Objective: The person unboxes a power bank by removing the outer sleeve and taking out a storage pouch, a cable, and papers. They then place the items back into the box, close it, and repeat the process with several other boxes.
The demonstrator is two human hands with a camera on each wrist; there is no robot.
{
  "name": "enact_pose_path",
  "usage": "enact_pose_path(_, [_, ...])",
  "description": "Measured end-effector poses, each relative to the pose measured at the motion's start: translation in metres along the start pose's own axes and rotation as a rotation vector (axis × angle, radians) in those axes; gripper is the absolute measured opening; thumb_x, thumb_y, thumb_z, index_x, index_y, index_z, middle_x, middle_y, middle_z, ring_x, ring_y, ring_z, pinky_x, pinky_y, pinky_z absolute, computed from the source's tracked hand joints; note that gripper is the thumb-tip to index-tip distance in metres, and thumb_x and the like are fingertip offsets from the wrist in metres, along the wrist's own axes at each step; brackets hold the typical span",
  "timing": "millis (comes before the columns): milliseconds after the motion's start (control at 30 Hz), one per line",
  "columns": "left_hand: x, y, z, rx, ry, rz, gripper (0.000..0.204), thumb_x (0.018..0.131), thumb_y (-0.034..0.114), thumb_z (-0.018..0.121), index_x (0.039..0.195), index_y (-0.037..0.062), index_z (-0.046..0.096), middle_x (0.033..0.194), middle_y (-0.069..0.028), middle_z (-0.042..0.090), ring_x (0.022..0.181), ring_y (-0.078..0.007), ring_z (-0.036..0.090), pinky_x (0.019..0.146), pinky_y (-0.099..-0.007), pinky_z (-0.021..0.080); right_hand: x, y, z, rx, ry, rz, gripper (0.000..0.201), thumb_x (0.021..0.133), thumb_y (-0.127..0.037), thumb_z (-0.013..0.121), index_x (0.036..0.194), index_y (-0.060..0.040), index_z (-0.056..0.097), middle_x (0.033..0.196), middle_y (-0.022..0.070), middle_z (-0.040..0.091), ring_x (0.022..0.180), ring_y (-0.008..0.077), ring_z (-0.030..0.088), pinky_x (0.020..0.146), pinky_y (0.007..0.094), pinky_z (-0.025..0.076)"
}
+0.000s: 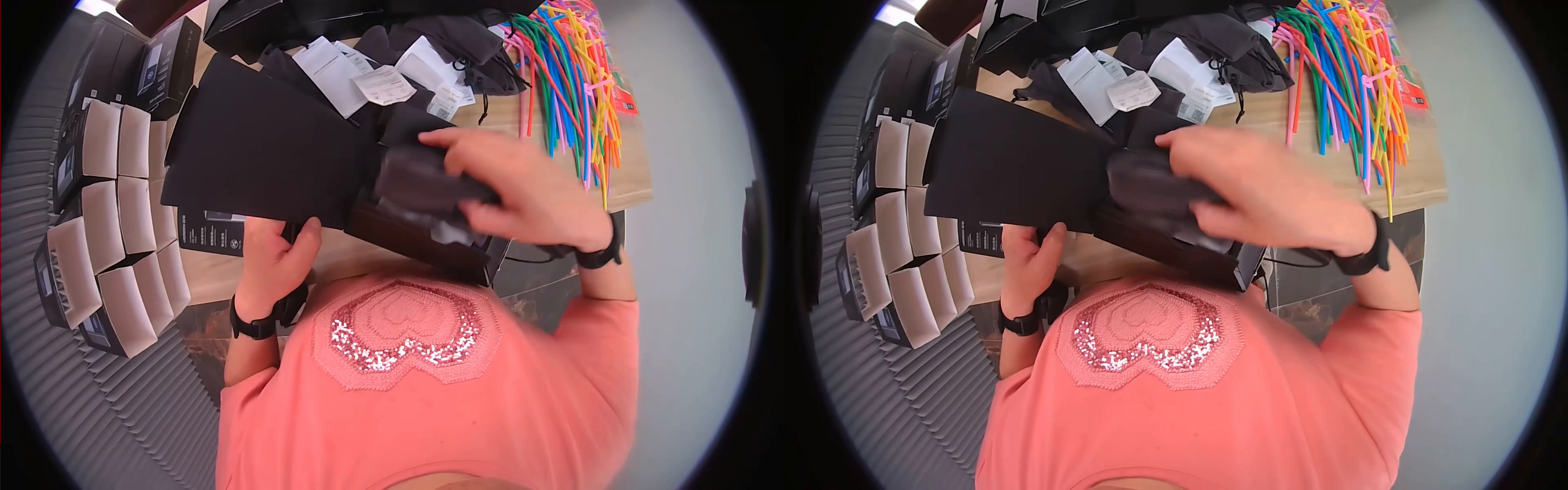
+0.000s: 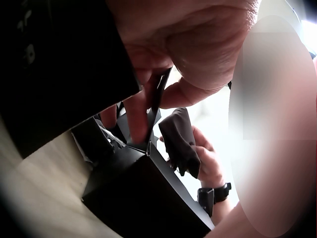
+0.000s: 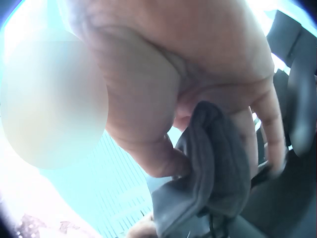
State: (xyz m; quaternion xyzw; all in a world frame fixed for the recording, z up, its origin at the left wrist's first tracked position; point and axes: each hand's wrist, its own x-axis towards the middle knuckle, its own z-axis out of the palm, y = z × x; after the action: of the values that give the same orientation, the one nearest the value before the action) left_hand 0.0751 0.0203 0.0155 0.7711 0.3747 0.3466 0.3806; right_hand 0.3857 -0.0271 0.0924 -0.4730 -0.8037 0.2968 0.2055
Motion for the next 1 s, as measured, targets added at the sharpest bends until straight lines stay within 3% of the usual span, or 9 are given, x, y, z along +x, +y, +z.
enact_pose_path(33, [0.000,0.000,0.000,0.002,-0.008,-0.016,0.013,0.078,0.001,0.063,0.091,-0.0005,0.066,0.079,-0.0112,0.061,0.068,-0.0261,0.056,0.064,-0.0350,0.044,0.004,-0.010,-0.010,0.013,0.051,0.092,0.032,0.074,-0.004,0.064,0.104,-0.0005,0.052,0.101,0.0162,0.064,0.095,0.0384,0.061,0.079,0.0428,0.052])
enact_pose_path(133, [0.000,0.000,-0.002,0.011,-0.039,-0.079,0.012,0.078,0.001,0.063,0.090,-0.0009,0.066,0.078,-0.0108,0.061,0.068,-0.0249,0.057,0.064,-0.0344,0.044,0.035,-0.001,-0.022,-0.181,0.347,-0.113,0.025,0.075,-0.005,0.065,0.098,-0.0024,0.056,0.089,0.0113,0.061,0.088,0.0343,0.060,0.076,0.0427,0.051])
enact_pose_path(333, [0.002,0.000,0.001,-0.027,0.000,-0.035,0.015,0.079,0.000,0.062,0.093,-0.0018,0.066,0.080,-0.0095,0.062,0.071,-0.0213,0.058,0.067,-0.0322,0.045,0.061,0.014,-0.031,-0.501,0.338,-0.184,0.038,0.086,-0.007,0.066,0.121,0.0010,0.054,0.126,0.0262,0.054,0.108,0.0398,0.061,0.089,0.0425,0.052])
enact_pose_path(500, [0.000,0.000,0.001,-0.019,-0.001,-0.042,0.015,0.079,0.000,0.062,0.094,-0.0021,0.066,0.081,-0.0100,0.062,0.071,-0.0221,0.058,0.068,-0.0323,0.046,0.010,-0.011,-0.007,-0.600,0.214,-0.161,0.027,0.075,-0.006,0.069,0.101,-0.0052,0.062,0.101,0.0085,0.065,0.093,0.0277,0.063,0.077,0.0365,0.051])
enact_pose_path(567, [0.001,0.000,0.001,-0.029,-0.001,-0.038,0.015,0.079,0.000,0.063,0.093,-0.0019,0.066,0.081,-0.0101,0.062,0.071,-0.0223,0.058,0.067,-0.0327,0.046,-0.007,-0.020,0.011,-0.412,-0.167,-0.095,0.021,0.077,-0.010,0.067,0.098,-0.0059,0.066,0.106,0.0055,0.065,0.101,0.0229,0.060,0.082,0.0357,0.050])
enact_pose_path(733, [0.000,-0.008,0.002,-0.004,0.008,-0.061,0.014,0.080,0.001,0.064,0.094,-0.0021,0.066,0.078,-0.0094,0.062,0.067,-0.0219,0.056,0.063,-0.0331,0.044,-0.005,0.000,0.031,-0.539,-0.308,-0.130,0.024,0.079,-0.015,0.066,0.101,-0.0063,0.070,0.123,0.0013,0.063,0.123,0.0217,0.050,0.099,0.0392,0.043])
enact_pose_path(833, [0.003,-0.004,0.001,-0.002,-0.004,-0.083,0.014,0.080,0.001,0.064,0.094,-0.0022,0.066,0.077,-0.0089,0.061,0.065,-0.0209,0.055,0.062,-0.0326,0.043,-0.002,0.008,0.025,-0.524,-0.126,-0.333,0.023,0.081,-0.022,0.067,0.098,-0.0079,0.073,0.120,0.0033,0.065,0.129,0.0249,0.048,0.096,0.0380,0.044])
enact_pose_path(900, [0.004,0.001,0.003,-0.022,0.013,-0.083,0.013,0.081,0.001,0.064,0.094,-0.0020,0.066,0.077,-0.0087,0.061,0.065,-0.0200,0.054,0.062,-0.0323,0.043,0.004,0.001,0.015,-0.385,-0.480,-0.247,0.051,0.071,-0.024,0.076,0.120,-0.0112,0.068,0.143,0.0027,0.054,0.148,0.0294,0.029,0.118,0.0500,0.030])
enact_pose_path(1000, [0.003,-0.002,0.001,-0.030,0.010,-0.084,0.012,0.081,0.000,0.064,0.093,-0.0018,0.066,0.076,-0.0082,0.060,0.065,-0.0184,0.053,0.061,-0.0316,0.042,0.000,0.007,0.030,-0.462,-0.340,-0.213,0.061,0.071,-0.024,0.078,0.129,-0.0126,0.063,0.147,0.0027,0.049,0.151,0.0317,0.021,0.120,0.0556,0.024])
